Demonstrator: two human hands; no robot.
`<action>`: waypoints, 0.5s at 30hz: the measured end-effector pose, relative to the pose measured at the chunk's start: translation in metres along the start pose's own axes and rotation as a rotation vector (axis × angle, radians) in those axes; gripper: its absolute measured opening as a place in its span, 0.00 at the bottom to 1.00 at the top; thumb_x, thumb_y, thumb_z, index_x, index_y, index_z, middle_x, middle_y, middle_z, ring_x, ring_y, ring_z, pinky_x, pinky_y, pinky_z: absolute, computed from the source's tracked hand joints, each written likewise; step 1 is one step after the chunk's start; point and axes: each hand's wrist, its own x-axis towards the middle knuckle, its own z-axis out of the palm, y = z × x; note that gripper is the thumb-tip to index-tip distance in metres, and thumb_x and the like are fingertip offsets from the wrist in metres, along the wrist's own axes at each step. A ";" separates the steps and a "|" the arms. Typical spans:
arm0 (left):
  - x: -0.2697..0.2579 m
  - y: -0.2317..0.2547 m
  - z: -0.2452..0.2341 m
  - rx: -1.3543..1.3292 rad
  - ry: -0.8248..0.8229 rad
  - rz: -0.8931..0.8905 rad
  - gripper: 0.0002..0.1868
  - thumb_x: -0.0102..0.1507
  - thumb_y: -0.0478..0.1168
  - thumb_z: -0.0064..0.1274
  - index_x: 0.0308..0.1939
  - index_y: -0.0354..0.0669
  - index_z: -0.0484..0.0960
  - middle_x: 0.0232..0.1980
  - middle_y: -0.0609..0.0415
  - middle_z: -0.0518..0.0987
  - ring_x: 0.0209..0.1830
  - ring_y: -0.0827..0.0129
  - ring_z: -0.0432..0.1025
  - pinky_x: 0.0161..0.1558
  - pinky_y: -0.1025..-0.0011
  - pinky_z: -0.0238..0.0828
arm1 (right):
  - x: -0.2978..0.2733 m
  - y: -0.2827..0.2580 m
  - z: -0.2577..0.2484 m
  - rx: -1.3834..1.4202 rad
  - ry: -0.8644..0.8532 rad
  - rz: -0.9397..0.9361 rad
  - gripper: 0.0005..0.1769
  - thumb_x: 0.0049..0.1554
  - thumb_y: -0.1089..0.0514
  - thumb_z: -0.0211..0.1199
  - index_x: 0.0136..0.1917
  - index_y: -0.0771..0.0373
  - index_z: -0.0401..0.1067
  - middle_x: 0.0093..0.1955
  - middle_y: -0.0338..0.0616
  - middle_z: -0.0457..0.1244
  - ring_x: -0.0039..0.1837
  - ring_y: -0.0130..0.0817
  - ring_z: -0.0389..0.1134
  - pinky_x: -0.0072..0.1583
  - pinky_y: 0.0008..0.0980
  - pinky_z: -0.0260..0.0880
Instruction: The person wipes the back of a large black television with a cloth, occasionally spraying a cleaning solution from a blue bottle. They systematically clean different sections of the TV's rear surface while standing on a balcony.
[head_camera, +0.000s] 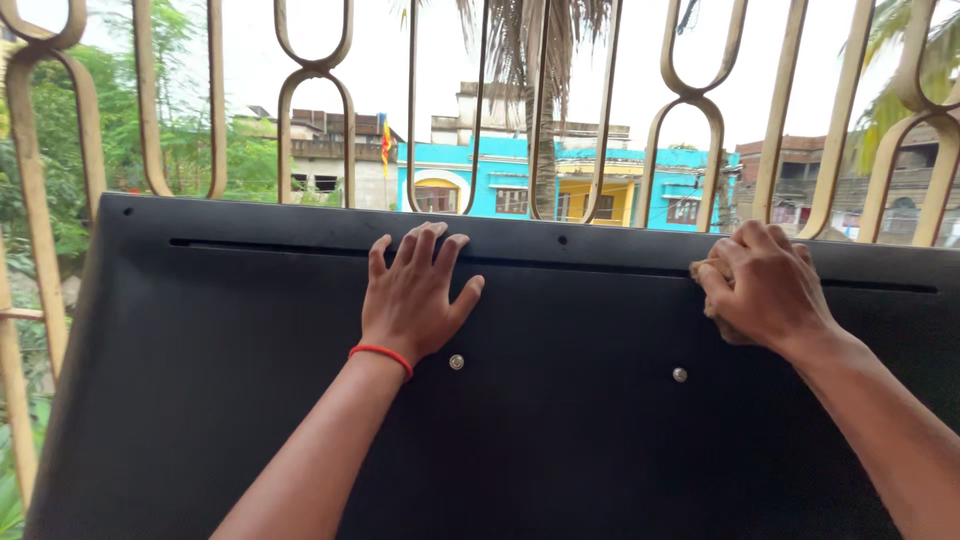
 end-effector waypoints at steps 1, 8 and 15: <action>-0.002 0.000 0.001 -0.015 -0.032 -0.019 0.28 0.64 0.62 0.44 0.63 0.53 0.70 0.65 0.52 0.68 0.72 0.63 0.58 0.70 0.42 0.44 | 0.002 -0.004 -0.002 0.052 -0.029 -0.005 0.21 0.59 0.42 0.56 0.48 0.59 0.80 0.54 0.49 0.64 0.61 0.45 0.64 0.64 0.56 0.62; -0.004 0.000 0.003 -0.043 -0.017 -0.024 0.27 0.65 0.61 0.43 0.63 0.54 0.70 0.66 0.52 0.68 0.73 0.63 0.58 0.71 0.44 0.44 | 0.035 -0.119 -0.019 0.288 -0.010 -0.102 0.16 0.58 0.48 0.59 0.46 0.62 0.76 0.47 0.54 0.64 0.56 0.49 0.65 0.63 0.52 0.62; -0.009 -0.008 0.005 -0.046 0.075 0.032 0.26 0.61 0.51 0.43 0.63 0.52 0.72 0.69 0.50 0.70 0.74 0.60 0.60 0.71 0.45 0.45 | 0.075 -0.242 -0.018 0.422 0.092 -0.219 0.14 0.56 0.50 0.61 0.48 0.62 0.76 0.54 0.50 0.63 0.63 0.49 0.63 0.66 0.52 0.59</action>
